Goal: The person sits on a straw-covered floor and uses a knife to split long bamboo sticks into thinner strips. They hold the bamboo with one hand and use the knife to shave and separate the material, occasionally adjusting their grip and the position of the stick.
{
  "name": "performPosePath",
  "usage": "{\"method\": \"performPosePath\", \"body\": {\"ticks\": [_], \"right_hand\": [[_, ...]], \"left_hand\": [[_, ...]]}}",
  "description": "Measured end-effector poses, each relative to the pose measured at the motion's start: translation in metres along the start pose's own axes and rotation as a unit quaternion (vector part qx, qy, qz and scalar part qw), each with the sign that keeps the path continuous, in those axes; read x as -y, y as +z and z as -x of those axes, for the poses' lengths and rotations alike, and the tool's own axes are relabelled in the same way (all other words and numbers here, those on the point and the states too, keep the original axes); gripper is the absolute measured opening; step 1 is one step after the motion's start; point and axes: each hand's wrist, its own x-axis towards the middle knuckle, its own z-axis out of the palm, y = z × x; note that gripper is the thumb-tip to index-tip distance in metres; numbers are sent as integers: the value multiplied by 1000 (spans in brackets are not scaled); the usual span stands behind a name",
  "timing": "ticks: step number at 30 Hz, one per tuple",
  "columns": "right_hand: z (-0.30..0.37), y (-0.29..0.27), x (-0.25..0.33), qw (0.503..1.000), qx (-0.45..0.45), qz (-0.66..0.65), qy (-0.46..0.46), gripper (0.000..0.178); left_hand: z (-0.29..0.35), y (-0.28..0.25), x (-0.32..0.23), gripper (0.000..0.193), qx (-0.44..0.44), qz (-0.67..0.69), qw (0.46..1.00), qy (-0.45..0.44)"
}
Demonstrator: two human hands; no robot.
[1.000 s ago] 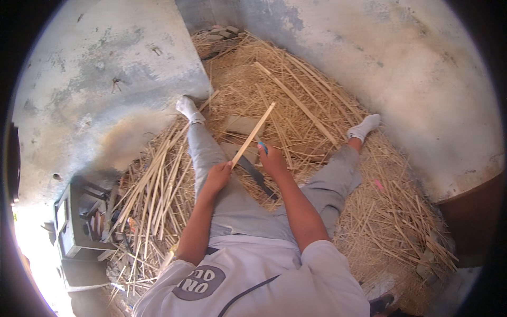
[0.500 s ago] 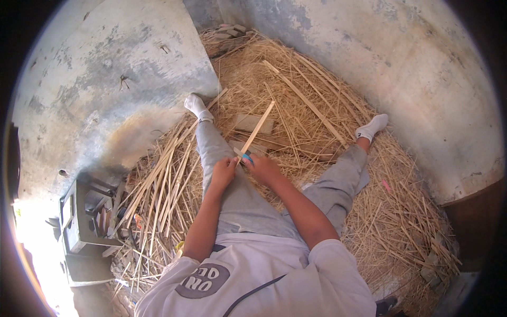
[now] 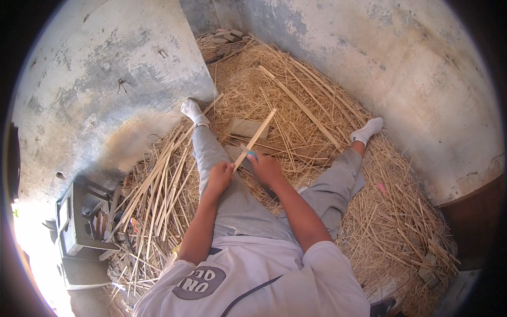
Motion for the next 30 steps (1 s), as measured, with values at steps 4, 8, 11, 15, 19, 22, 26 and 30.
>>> {"method": "performPosePath", "body": {"ticks": [4,8,11,15,19,22,26,30], "right_hand": [[-4,-11,-23,1000,-13,-25,-6,56],[-4,-8,-33,998,-55,-25,-23,56],[-6,-16,-33,999,-28,-18,-16,55],[-5,-23,-30,1000,-10,-3,-2,56],[-11,-25,-42,996,-59,-57,36,59],[-25,-23,-104,967,-151,-129,160,61],[-24,-31,-166,928,-170,-216,253,55],[-29,-22,-139,915,-222,-290,174,52]], "left_hand": [[5,2,2,31,0,-14,999,32],[6,5,1,33,0,-14,999,44],[8,1,1,32,2,0,998,64],[13,-6,-5,31,2,-10,997,82],[27,-20,-15,30,26,1,998,61],[49,-36,-41,28,69,13,997,23],[77,-64,-29,29,86,103,988,-75],[85,-69,-13,31,66,188,976,-91]]}}
